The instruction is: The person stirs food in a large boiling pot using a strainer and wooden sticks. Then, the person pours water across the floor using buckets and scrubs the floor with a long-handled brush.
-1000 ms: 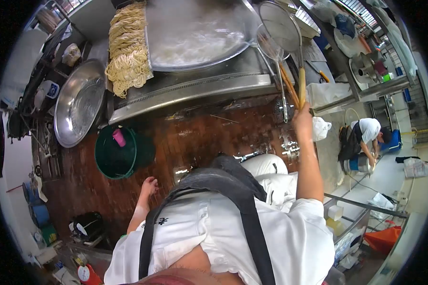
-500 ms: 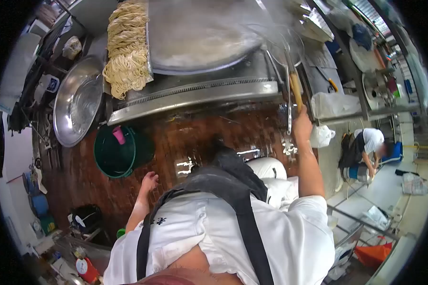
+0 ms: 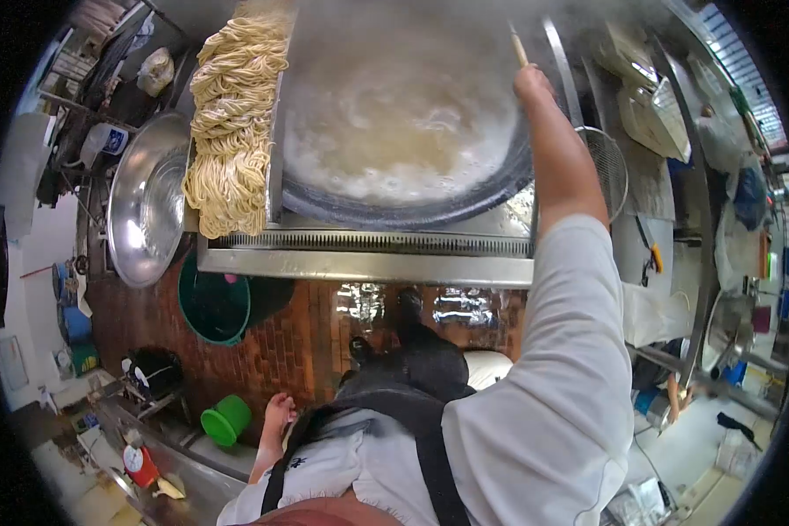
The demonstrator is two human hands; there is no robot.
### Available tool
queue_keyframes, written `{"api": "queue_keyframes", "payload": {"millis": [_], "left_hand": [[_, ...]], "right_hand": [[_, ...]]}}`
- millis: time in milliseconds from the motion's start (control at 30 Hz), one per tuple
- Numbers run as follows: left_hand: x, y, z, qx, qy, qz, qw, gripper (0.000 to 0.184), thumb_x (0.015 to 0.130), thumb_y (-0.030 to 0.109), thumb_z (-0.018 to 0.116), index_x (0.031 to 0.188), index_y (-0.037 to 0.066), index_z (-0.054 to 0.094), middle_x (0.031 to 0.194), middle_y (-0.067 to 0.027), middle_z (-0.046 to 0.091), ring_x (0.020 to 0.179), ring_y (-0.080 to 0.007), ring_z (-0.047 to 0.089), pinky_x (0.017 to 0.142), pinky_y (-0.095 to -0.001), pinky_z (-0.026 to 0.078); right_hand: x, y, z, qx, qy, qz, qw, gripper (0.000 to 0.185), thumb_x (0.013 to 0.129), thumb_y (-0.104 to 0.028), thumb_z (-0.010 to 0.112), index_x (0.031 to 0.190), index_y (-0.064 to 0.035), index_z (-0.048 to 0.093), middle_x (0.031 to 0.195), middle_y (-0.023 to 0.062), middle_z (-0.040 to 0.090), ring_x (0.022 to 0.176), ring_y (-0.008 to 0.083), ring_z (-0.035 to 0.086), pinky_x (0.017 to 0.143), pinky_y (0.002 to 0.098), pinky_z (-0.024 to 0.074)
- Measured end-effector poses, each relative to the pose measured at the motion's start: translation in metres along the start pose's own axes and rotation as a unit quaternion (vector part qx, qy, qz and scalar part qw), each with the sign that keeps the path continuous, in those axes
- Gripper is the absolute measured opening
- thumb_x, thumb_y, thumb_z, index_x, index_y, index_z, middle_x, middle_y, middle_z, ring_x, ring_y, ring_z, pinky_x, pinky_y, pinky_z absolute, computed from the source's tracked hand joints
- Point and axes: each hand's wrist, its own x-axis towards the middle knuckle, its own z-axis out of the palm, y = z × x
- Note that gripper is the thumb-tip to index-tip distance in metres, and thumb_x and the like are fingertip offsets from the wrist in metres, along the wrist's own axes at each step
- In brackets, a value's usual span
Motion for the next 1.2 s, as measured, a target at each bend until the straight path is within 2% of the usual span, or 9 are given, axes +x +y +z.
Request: {"api": "queue_keyframes", "payload": {"millis": [167, 267, 300, 500, 600, 733, 933, 1033, 1200], "left_hand": [[-0.022, -0.046, 0.007, 0.01, 0.028, -0.033, 0.999, 0.047, 0.089, 0.015, 0.063, 0.131, 0.002, 0.047, 0.081, -0.0078, 0.063, 0.052, -0.0145, 0.058, 0.042, -0.0273, 0.046], [-0.031, -0.057, 0.014, -0.006, 0.007, -0.046, 0.999, 0.046, 0.089, 0.017, 0.064, 0.131, 0.003, 0.048, 0.08, -0.0077, 0.063, 0.052, -0.0147, 0.057, 0.043, -0.0276, 0.046], [-0.03, -0.064, 0.016, -0.012, -0.004, -0.043, 0.999, 0.046, 0.09, 0.017, 0.064, 0.13, 0.003, 0.048, 0.08, -0.0077, 0.063, 0.052, -0.0147, 0.057, 0.043, -0.0276, 0.046], [-0.027, -0.044, 0.028, 0.006, 0.002, 0.006, 1.0, 0.041, 0.09, 0.017, 0.063, 0.126, 0.002, 0.05, 0.077, -0.0063, 0.061, 0.053, -0.0135, 0.057, 0.043, -0.0271, 0.045], [-0.018, -0.02, 0.027, 0.027, 0.011, 0.046, 0.998, 0.037, 0.091, 0.016, 0.061, 0.123, 0.002, 0.052, 0.075, -0.0053, 0.061, 0.053, -0.013, 0.056, 0.044, -0.0264, 0.044], [0.021, 0.002, 0.014, 0.0, -0.013, 0.101, 0.995, 0.039, 0.091, 0.019, 0.062, 0.124, 0.0, 0.054, 0.076, -0.0043, 0.06, 0.057, -0.0124, 0.056, 0.048, -0.0261, 0.045], [0.051, 0.046, -0.009, 0.156, -0.034, 0.235, 0.959, 0.047, 0.093, 0.024, 0.063, 0.132, 0.002, 0.049, 0.089, -0.0083, 0.064, 0.064, -0.0152, 0.06, 0.055, -0.0292, 0.05], [0.049, 0.06, -0.02, 0.173, -0.051, 0.231, 0.956, 0.05, 0.092, 0.025, 0.063, 0.133, 0.0, 0.05, 0.093, -0.0105, 0.066, 0.067, -0.0153, 0.063, 0.062, -0.0301, 0.052], [0.073, 0.04, -0.046, 0.168, -0.075, 0.247, 0.951, 0.049, 0.091, 0.025, 0.065, 0.132, 0.0, 0.053, 0.096, -0.0113, 0.066, 0.069, -0.0164, 0.063, 0.065, -0.0305, 0.054]], "right_hand": [[-0.015, -0.076, 0.013, 0.04, -0.23, -0.027, 0.972, 0.024, 0.088, -0.003, 0.049, 0.11, 0.0024, 0.059, 0.087, 0.0182, 0.067, 0.062, 0.0275, 0.065, 0.044, 0.0432, 0.049], [-0.039, -0.081, 0.016, 0.067, -0.302, 0.008, 0.951, 0.014, 0.085, -0.003, 0.049, 0.096, 0.001, 0.056, 0.075, 0.0156, 0.061, 0.054, 0.0221, 0.056, 0.038, 0.0396, 0.0394], [-0.053, -0.085, 0.01, 0.014, -0.335, -0.019, 0.942, 0.015, 0.082, 0.001, 0.045, 0.093, -0.0058, 0.052, 0.064, 0.0105, 0.051, 0.052, 0.0193, 0.048, 0.044, 0.0356, 0.0367], [-0.108, -0.066, 0.002, -0.037, -0.405, -0.109, 0.907, 0.004, 0.077, -0.006, 0.054, 0.076, -0.0051, 0.057, 0.061, 0.0096, 0.058, 0.047, 0.0195, 0.054, 0.039, 0.0366, 0.0385], [-0.146, -0.047, 0.009, 0.036, -0.429, -0.17, 0.887, 0.008, 0.074, -0.011, 0.061, 0.07, -0.0038, 0.059, 0.062, 0.009, 0.061, 0.048, 0.0193, 0.058, 0.039, 0.0367, 0.0419], [-0.207, -0.031, 0.005, 0.167, -0.503, -0.16, 0.833, 0.013, 0.072, -0.013, 0.065, 0.073, -0.0014, 0.062, 0.06, 0.0085, 0.06, 0.049, 0.0186, 0.059, 0.043, 0.0347, 0.0462], [-0.311, -0.005, -0.038, 0.278, -0.553, -0.079, 0.781, 0.026, 0.077, -0.013, 0.066, 0.098, -0.0016, 0.056, 0.069, 0.0027, 0.058, 0.049, 0.0132, 0.056, 0.043, 0.03, 0.0481], [-0.377, 0.013, -0.069, 0.363, -0.55, -0.034, 0.751, 0.021, 0.085, -0.012, 0.059, 0.103, -0.0017, 0.055, 0.068, 0.0014, 0.057, 0.048, 0.011, 0.055, 0.041, 0.0266, 0.0464], [-0.48, 0.06, -0.084, 0.469, -0.526, 0.025, 0.709, 0.022, 0.084, -0.012, 0.06, 0.104, -0.0049, 0.054, 0.066, 0.001, 0.054, 0.046, 0.0114, 0.052, 0.04, 0.0267, 0.0446]]}}
